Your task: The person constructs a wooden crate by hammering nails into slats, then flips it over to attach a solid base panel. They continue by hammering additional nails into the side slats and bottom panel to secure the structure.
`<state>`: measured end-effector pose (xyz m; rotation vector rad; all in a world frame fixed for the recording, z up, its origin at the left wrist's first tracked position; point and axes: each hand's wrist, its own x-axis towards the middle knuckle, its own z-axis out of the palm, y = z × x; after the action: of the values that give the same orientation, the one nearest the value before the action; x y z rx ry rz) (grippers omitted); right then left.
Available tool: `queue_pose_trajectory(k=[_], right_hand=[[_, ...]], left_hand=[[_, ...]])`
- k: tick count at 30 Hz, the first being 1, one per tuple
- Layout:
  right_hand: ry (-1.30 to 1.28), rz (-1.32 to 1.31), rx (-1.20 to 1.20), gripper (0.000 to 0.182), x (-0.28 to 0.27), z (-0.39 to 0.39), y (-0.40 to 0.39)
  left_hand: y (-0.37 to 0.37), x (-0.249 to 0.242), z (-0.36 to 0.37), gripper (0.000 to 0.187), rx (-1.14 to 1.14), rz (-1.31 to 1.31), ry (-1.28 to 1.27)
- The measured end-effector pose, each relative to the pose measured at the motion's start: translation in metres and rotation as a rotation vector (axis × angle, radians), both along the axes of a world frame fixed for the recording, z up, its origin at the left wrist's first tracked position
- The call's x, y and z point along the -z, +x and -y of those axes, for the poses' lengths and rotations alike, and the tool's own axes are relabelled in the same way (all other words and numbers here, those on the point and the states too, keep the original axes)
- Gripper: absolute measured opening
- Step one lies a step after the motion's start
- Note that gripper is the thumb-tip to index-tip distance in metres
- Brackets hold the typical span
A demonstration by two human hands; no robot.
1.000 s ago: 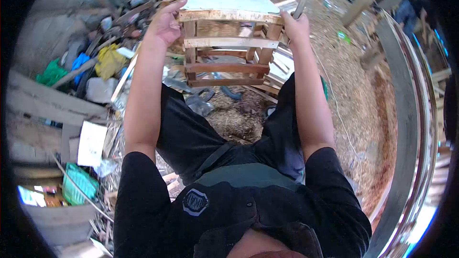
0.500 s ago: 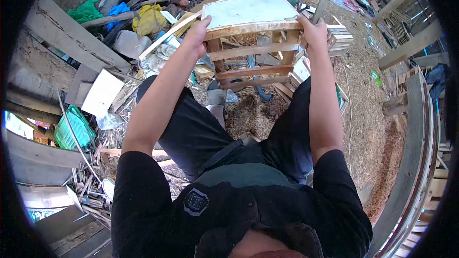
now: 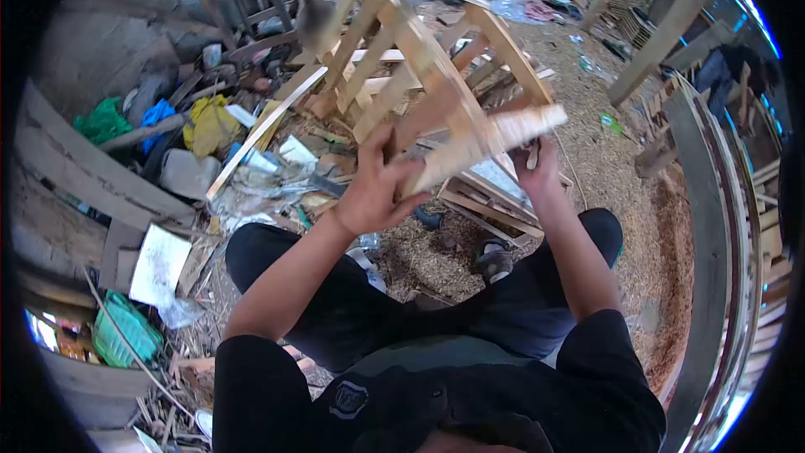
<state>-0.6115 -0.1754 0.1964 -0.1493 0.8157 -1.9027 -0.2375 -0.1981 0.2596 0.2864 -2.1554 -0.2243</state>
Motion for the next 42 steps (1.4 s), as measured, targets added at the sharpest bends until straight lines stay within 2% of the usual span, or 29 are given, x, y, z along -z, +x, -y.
queue_pose_trajectory(k=[1,3,5,7,9,11,12,13,15,16,20,23,26,29,30,31,33,34,35,37,39,41,42], right_hand=[[0.036,0.007,0.043,0.030,-0.002,-0.014,0.003],[-0.052,-0.049,-0.033,0.034,-0.011,-0.048,0.003],[-0.049,-0.027,-0.001,0.038,0.008,-0.063,-0.024],[0.018,-0.096,0.076,0.037,0.007,-0.084,-0.034],[0.063,-0.036,0.143,0.033,0.014,-0.093,-0.046],[0.082,-0.011,0.138,0.030,0.038,-0.102,-0.060],[0.090,-0.002,0.145,0.030,0.048,-0.107,-0.065],[0.144,0.026,0.172,0.030,0.057,-0.110,-0.069],[0.248,0.071,0.213,0.031,0.068,-0.114,-0.078],[0.262,0.084,0.224,0.037,0.067,-0.113,-0.078],[0.203,0.070,0.221,0.033,0.075,-0.117,-0.083],[0.335,-0.031,0.153,0.038,0.094,-0.120,-0.106],[0.501,-0.094,-0.004,0.044,0.077,-0.124,-0.114],[0.607,-0.018,0.142,0.035,0.068,-0.130,-0.133],[0.576,0.014,0.121,0.023,0.071,-0.131,-0.148],[0.575,0.014,0.126,0.023,0.083,-0.132,-0.167],[0.667,-0.424,0.164,0.027,0.109,-0.128,-0.199],[0.681,-0.633,0.395,0.023,0.054,-0.122,-0.155],[0.679,-0.647,0.393,0.023,0.032,-0.118,-0.142],[0.742,-1.239,0.444,0.028,0.005,-0.110,-0.129],[0.673,-1.355,0.476,0.034,-0.019,-0.094,-0.106],[0.607,-1.474,0.248,0.036,-0.063,-0.083,-0.066],[0.491,-1.510,0.215,0.036,-0.062,-0.072,-0.057]], left_hand=[[-0.006,0.003,-0.001,0.074,0.022,0.000,-0.007],[-0.021,0.008,-0.005,0.074,0.168,0.074,-0.030],[-0.035,0.012,-0.011,0.074,0.195,0.115,-0.045],[-0.051,0.022,-0.014,0.069,0.204,0.126,-0.021],[-0.063,0.029,-0.015,0.068,0.240,0.121,0.016],[-0.070,0.037,-0.017,0.055,0.168,0.162,0.120],[-0.074,0.040,-0.019,0.070,0.159,0.176,0.150],[-0.080,0.046,-0.017,0.070,0.163,0.183,0.157],[-0.092,0.067,-0.008,0.085,0.226,0.072,0.159],[-0.095,0.075,-0.006,0.095,0.223,0.128,0.181],[-0.104,0.100,0.000,0.094,0.196,0.149,0.274],[-0.103,0.110,0.005,0.098,0.176,0.182,0.275],[-0.098,0.119,0.009,0.107,0.139,0.300,0.381],[-0.093,0.126,0.015,0.109,0.159,0.290,0.354],[-0.094,0.126,0.014,0.109,0.208,0.248,0.359],[-0.093,0.127,0.015,0.109,0.213,0.248,0.357],[-0.089,0.128,0.016,0.108,0.166,0.270,0.333],[-0.089,0.124,0.014,0.107,0.156,0.283,0.339],[-0.088,0.123,0.014,0.107,0.151,0.269,0.341],[-0.087,0.124,0.013,0.105,0.147,0.280,0.350],[-0.087,0.126,0.010,0.102,0.158,0.251,0.415],[-0.086,0.127,0.011,0.100,0.171,0.222,0.468],[-0.085,0.129,0.012,0.098,0.195,0.218,0.471]])
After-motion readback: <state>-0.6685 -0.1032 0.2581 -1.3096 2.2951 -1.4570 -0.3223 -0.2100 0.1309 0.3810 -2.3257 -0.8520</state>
